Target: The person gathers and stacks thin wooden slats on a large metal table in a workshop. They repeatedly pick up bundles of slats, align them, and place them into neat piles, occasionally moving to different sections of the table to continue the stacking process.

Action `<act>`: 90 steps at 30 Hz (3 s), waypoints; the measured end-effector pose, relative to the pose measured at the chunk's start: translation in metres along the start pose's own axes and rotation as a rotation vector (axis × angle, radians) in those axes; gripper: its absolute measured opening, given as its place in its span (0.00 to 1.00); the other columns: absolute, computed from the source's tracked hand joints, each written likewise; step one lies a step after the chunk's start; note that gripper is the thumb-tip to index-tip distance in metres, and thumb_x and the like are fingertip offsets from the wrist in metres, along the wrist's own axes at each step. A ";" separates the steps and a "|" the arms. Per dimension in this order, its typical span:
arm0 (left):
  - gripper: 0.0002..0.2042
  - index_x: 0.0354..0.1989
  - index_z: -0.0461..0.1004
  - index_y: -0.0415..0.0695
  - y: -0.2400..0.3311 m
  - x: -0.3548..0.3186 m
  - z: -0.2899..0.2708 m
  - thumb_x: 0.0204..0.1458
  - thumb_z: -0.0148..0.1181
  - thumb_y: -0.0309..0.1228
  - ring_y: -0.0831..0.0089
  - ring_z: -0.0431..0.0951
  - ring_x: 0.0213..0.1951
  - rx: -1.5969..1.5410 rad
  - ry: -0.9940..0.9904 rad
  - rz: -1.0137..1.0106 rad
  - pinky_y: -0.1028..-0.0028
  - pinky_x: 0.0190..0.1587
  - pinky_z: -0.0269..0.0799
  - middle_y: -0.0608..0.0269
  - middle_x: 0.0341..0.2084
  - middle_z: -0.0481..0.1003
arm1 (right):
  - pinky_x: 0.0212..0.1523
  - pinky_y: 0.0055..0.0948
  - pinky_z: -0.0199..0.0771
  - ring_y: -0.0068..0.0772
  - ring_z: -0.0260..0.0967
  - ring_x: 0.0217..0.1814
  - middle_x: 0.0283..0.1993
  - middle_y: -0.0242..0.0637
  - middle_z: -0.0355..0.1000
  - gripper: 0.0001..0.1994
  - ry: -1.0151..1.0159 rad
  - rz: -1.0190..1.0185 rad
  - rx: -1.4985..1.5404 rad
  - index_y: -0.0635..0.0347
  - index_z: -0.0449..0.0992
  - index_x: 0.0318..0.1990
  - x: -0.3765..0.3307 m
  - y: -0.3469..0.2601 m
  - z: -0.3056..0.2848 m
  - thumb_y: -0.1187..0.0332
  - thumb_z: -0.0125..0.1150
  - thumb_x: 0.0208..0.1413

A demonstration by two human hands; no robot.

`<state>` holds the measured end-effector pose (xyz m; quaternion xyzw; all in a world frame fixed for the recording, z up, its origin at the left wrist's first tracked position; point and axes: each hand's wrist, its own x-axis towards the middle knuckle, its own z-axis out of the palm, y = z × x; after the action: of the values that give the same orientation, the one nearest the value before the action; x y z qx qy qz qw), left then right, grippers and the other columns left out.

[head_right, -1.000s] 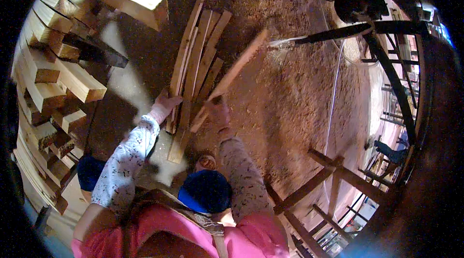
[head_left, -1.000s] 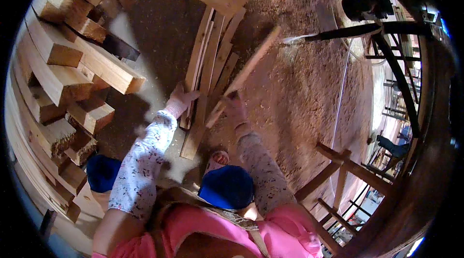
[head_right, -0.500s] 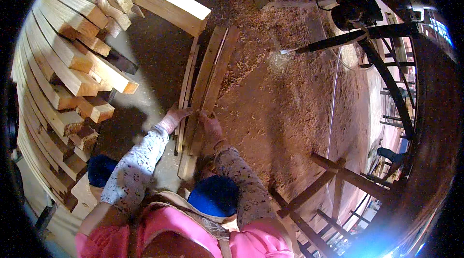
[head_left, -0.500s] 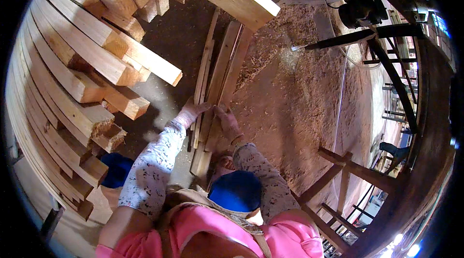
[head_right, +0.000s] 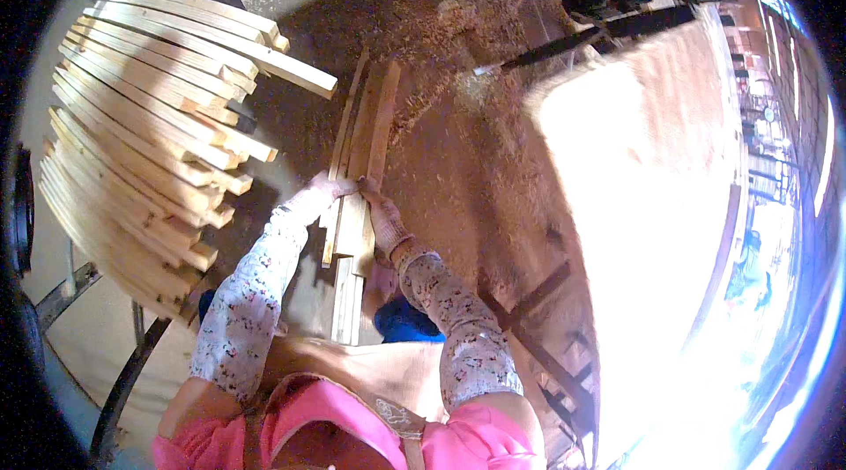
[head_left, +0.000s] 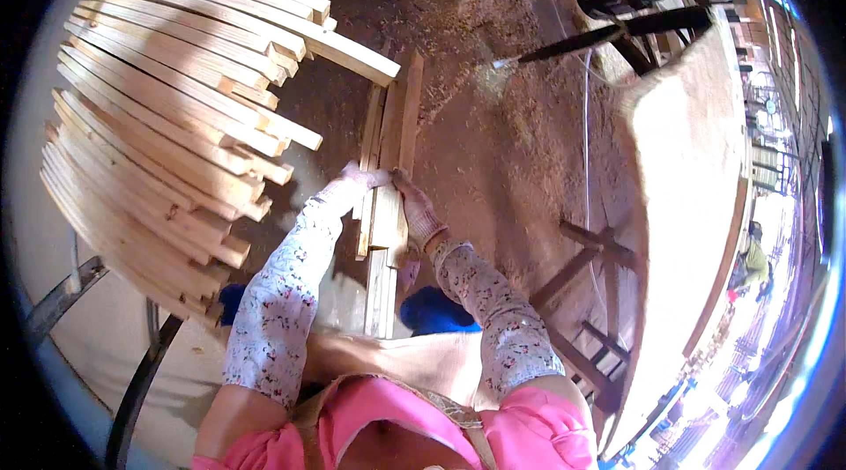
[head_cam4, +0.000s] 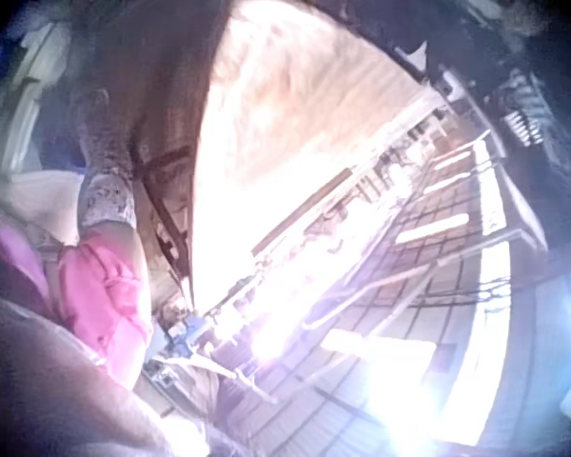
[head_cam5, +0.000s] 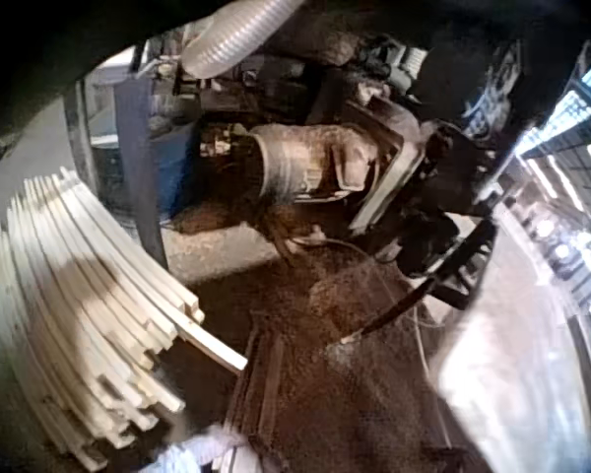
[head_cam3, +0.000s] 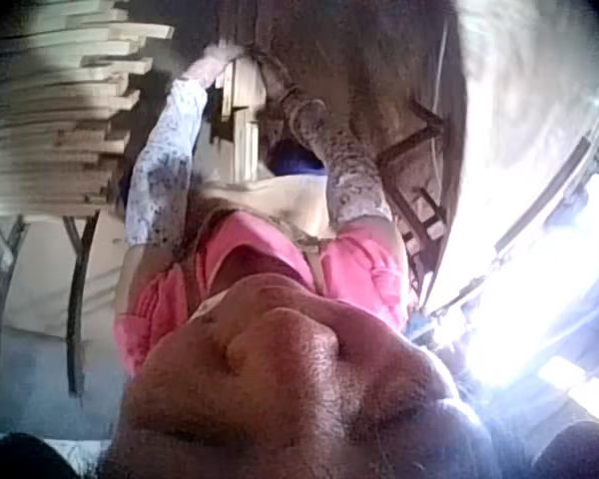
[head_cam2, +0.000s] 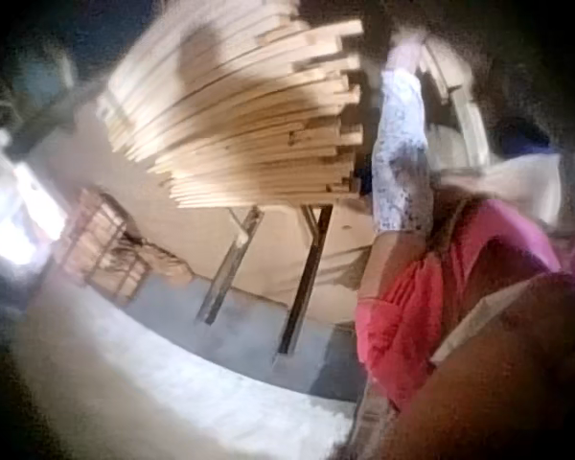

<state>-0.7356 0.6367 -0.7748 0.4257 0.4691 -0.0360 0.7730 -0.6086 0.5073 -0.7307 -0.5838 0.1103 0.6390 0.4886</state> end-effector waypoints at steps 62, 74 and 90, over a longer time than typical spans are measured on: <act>0.16 0.56 0.75 0.40 0.049 -0.205 0.763 0.68 0.59 0.39 0.60 0.84 0.36 0.066 -0.571 0.056 0.59 0.37 0.85 0.54 0.42 0.82 | 0.67 0.39 0.71 0.48 0.74 0.67 0.65 0.56 0.76 0.31 1.091 -0.689 -0.124 0.63 0.73 0.68 -0.608 0.001 -0.688 0.53 0.63 0.62; 0.18 0.53 0.75 0.42 0.083 -0.228 0.753 0.68 0.56 0.44 0.62 0.82 0.35 0.035 -0.667 -0.123 0.59 0.43 0.83 0.52 0.40 0.81 | 0.69 0.36 0.70 0.43 0.75 0.61 0.62 0.50 0.77 0.30 0.741 -0.617 -0.030 0.62 0.70 0.71 -0.586 -0.118 -0.489 0.54 0.63 0.67; 0.63 0.81 0.36 0.41 0.298 -0.106 0.811 0.46 0.75 0.55 0.42 0.58 0.74 1.031 0.573 0.295 0.47 0.70 0.66 0.36 0.75 0.52 | 0.50 0.31 0.82 0.35 0.80 0.50 0.64 0.45 0.74 0.36 0.543 -0.607 0.191 0.56 0.58 0.79 -0.559 -0.093 -0.525 0.64 0.59 0.63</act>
<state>-0.0958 0.2283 -0.3480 0.7983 0.5169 -0.0350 0.3070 -0.2931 -0.0970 -0.3675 -0.6891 0.1169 0.2759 0.6598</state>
